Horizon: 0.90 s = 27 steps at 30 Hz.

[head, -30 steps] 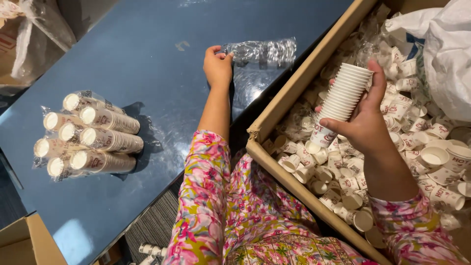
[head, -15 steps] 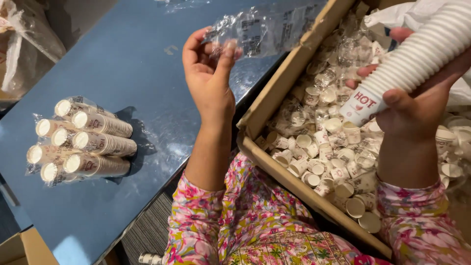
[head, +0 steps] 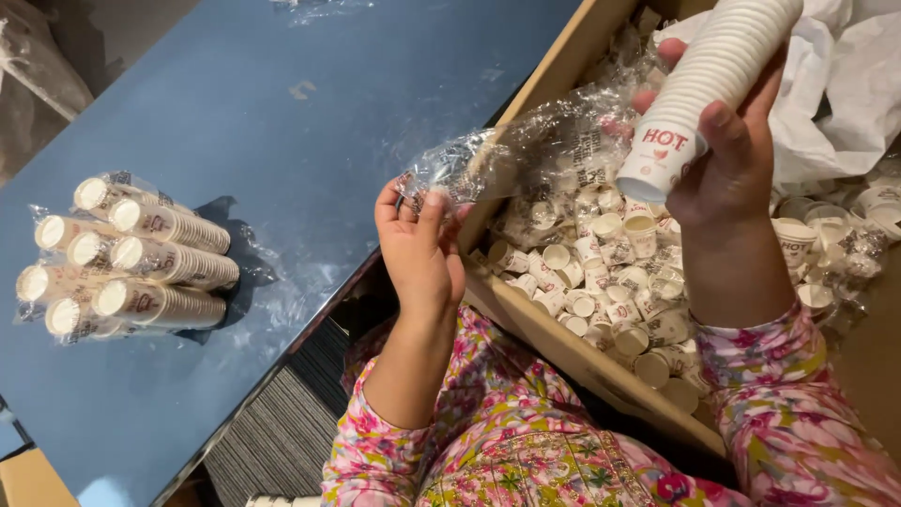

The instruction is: Picking small paper cups from a bulk box and stacking them for packaging.

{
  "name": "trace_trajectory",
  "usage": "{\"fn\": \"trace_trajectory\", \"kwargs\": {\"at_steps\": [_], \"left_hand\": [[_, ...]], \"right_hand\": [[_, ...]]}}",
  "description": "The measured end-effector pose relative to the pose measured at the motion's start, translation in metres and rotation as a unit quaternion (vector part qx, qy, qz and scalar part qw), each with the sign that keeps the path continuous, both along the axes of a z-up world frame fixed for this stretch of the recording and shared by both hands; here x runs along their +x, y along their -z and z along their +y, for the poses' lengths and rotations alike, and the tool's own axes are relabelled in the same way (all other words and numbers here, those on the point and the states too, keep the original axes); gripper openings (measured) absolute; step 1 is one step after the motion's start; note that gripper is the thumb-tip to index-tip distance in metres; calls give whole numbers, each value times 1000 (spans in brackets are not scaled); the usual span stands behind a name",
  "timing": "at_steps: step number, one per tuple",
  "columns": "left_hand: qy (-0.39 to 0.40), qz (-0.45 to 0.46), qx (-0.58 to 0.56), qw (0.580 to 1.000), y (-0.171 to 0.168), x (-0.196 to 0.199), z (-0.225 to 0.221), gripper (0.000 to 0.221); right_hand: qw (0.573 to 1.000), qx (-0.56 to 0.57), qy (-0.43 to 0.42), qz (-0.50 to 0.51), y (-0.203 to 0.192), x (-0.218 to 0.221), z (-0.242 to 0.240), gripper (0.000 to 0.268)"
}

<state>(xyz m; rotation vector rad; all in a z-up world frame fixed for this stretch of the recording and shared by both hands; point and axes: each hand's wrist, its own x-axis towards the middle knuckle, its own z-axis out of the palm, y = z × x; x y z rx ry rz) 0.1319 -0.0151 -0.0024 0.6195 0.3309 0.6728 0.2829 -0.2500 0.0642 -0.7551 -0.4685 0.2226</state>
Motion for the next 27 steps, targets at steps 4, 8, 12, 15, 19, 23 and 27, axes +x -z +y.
{"fn": "trace_trajectory", "kwargs": {"at_steps": [4,8,12,15,19,23,27], "left_hand": [[3,25,109,994,4,-9,-8,65],[-164,113,455,868,-48,-13,-19,87],[-131,53,762,632,-88,0,-31,56],[71,-38,694,715,-87,38,-19,44],[400,-94,457,789,-76,88,-32,56],[424,-57,598,677,-88,115,-68,62],[507,-129,507,685,-55,137,-107,40]], "right_hand": [[999,-23,-30,-23,5,-1,6,109],[999,-32,-1,-44,-1,-2,-8,111],[982,-104,33,-154,-4,7,-48,95],[977,-164,11,-137,5,43,-96,70],[963,-238,29,-121,-7,29,-124,53],[918,-318,147,-184,-49,-33,-102,64],[888,-347,208,-217,-53,-54,-113,84]]}}
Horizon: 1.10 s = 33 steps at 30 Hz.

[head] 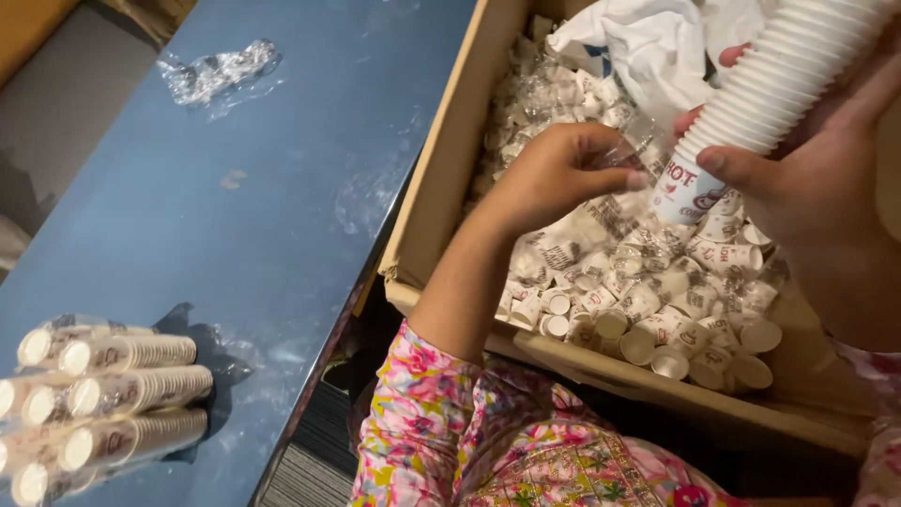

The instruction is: Picking small paper cups from a bulk box and stacking them for packaging.

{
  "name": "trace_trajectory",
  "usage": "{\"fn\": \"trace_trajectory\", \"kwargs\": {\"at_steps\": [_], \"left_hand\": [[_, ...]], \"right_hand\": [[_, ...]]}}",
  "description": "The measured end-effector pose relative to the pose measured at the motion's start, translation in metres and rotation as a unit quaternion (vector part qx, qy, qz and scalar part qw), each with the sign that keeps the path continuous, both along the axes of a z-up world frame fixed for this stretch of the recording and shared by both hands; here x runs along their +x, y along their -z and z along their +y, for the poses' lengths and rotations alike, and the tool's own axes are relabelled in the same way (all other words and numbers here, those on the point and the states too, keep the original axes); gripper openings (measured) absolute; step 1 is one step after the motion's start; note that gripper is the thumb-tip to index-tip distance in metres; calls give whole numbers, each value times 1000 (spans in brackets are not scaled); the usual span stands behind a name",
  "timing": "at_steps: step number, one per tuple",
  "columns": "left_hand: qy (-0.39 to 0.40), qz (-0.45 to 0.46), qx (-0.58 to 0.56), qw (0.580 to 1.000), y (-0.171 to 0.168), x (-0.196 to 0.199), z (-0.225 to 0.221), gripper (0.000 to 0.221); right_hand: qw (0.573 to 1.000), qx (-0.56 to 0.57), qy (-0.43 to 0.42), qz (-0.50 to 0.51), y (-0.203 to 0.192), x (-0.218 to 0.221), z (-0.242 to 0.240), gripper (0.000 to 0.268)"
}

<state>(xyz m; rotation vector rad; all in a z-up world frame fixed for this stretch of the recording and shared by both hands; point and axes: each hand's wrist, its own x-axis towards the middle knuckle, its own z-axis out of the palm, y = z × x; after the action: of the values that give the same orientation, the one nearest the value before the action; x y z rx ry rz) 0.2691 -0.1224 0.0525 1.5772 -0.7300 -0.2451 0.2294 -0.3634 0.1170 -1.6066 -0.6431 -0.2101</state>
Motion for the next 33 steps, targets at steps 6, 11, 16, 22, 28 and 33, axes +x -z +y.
{"fn": "trace_trajectory", "kwargs": {"at_steps": [6,11,16,22,28,33], "left_hand": [[-104,59,9,993,68,2,-31,22],[-53,103,-70,991,70,-1,-35,23],[-63,137,-94,984,75,1,-36,22],[-82,182,-154,968,86,5,-38,15],[-46,201,-133,969,64,-2,-31,16],[2,151,-106,983,77,-9,-30,11]], "right_hand": [[985,-97,118,-85,46,22,-45,82],[950,-167,151,-214,46,31,-33,96],[938,-181,103,-276,26,21,-11,131],[966,-144,91,-194,47,17,-21,126],[981,-129,77,-120,53,22,-37,119],[986,112,-13,120,34,28,-21,129]]}}
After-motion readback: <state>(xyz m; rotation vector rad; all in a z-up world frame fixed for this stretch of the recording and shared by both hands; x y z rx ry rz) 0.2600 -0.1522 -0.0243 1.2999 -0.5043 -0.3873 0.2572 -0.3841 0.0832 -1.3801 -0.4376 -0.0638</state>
